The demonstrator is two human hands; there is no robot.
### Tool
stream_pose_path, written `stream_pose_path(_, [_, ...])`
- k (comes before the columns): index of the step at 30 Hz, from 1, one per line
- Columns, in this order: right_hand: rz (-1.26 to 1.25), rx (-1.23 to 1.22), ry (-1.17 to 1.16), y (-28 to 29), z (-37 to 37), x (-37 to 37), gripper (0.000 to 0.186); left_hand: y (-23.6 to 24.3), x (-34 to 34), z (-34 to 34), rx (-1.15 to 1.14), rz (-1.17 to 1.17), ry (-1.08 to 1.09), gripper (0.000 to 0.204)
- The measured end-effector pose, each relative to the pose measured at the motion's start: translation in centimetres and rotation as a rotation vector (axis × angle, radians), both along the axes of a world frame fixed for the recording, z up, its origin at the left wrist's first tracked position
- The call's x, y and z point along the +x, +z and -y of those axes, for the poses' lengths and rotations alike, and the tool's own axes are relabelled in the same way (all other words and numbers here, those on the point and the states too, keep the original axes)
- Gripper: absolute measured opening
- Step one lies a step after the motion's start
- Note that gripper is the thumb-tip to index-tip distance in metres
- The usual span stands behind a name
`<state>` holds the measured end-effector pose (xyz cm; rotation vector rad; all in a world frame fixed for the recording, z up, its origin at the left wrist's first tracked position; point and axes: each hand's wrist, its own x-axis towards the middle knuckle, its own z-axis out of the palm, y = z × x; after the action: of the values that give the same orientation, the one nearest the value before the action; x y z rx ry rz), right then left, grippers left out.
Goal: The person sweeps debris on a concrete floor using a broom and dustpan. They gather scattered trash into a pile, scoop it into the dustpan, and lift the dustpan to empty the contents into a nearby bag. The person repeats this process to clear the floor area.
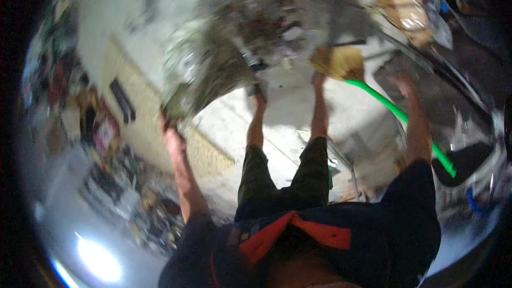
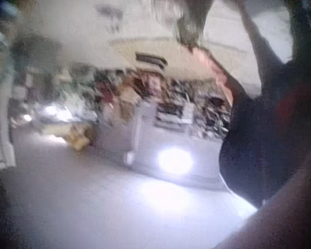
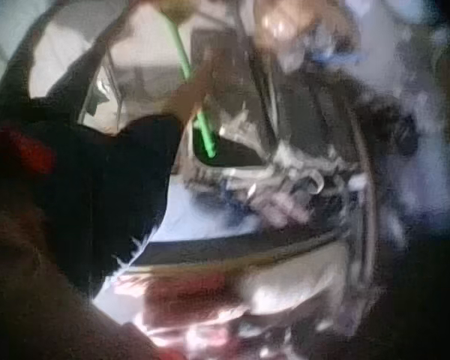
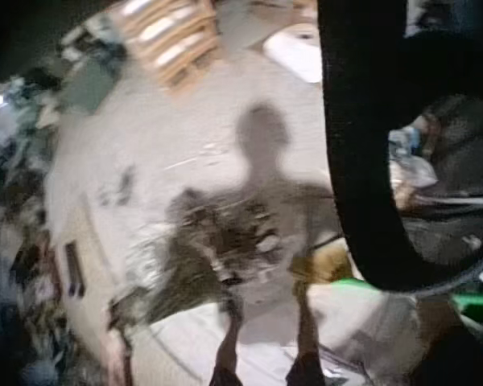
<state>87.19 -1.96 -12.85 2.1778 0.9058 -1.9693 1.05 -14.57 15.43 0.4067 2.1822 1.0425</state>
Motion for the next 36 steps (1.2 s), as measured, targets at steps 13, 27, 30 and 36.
stream_pose_path(13, [0.188, -0.012, 0.207, 18.9, 7.6, -15.7, 0.022, 0.7, -0.3, 2.2, 0.221, 0.129, -0.027, 0.080])
stream_pose_path(27, [-0.381, 0.814, -0.169, 41.9, -18.8, -47.4, 0.021, 2.9, -3.3, 4.9, 0.234, 0.076, -0.116, 0.084])
stream_pose_path(30, [-0.431, 0.816, -0.153, 42.4, -19.5, -50.8, 0.023, 3.5, -4.4, 5.4, 0.094, 0.045, -0.109, 0.085])
stream_pose_path(36, [-0.402, 0.790, 0.027, 35.0, -12.8, -60.4, 0.024, 5.4, -4.6, 4.6, 0.317, 0.219, -0.101, 0.085])
